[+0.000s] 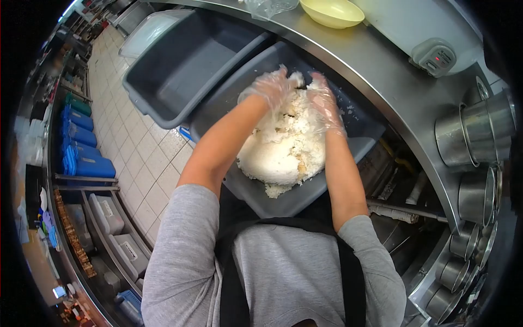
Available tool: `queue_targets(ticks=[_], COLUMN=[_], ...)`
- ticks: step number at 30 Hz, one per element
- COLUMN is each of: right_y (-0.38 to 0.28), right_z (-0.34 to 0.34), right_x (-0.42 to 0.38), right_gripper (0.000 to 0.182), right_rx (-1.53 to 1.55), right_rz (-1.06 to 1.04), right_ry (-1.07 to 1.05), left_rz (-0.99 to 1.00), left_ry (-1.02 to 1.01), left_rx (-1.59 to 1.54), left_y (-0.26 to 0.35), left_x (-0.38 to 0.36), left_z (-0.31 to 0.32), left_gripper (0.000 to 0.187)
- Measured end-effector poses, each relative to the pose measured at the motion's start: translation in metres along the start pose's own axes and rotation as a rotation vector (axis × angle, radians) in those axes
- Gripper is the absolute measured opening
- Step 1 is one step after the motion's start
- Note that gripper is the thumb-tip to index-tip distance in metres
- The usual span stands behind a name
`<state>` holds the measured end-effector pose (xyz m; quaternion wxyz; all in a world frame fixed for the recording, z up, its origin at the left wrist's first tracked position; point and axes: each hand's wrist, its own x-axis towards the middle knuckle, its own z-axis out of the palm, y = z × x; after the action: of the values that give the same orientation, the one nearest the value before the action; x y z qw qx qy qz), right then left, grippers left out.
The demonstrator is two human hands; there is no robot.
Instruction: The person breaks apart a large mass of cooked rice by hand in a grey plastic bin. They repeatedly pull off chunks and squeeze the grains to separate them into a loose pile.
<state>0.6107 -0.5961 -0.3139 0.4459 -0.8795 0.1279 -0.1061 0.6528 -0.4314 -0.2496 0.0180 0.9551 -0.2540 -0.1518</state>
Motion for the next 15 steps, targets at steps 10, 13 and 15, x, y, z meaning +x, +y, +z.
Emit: queue_targets(ticks=[10, 13, 15], right_y=[-0.019, 0.004, 0.014], right_z=[-0.011, 0.012, 0.017], right_x=[-0.018, -0.003, 0.000], right_gripper=[0.049, 0.053, 0.055], right_rx=[-0.086, -0.313, -0.385], right_rz=[-0.063, -0.041, -0.065], right_ry=[-0.199, -0.305, -0.317], left_rz=[0.339, 0.138, 0.008], left_ry=[-0.216, -0.305, -0.350], left_rx=[-0.124, -0.331, -0.463], left_y=[-0.066, -0.038, -0.024], left_x=[-0.069, -0.072, -0.068], left_z=[0.069, 0.066, 0.059], left_gripper=[0.043, 0.072, 0.094])
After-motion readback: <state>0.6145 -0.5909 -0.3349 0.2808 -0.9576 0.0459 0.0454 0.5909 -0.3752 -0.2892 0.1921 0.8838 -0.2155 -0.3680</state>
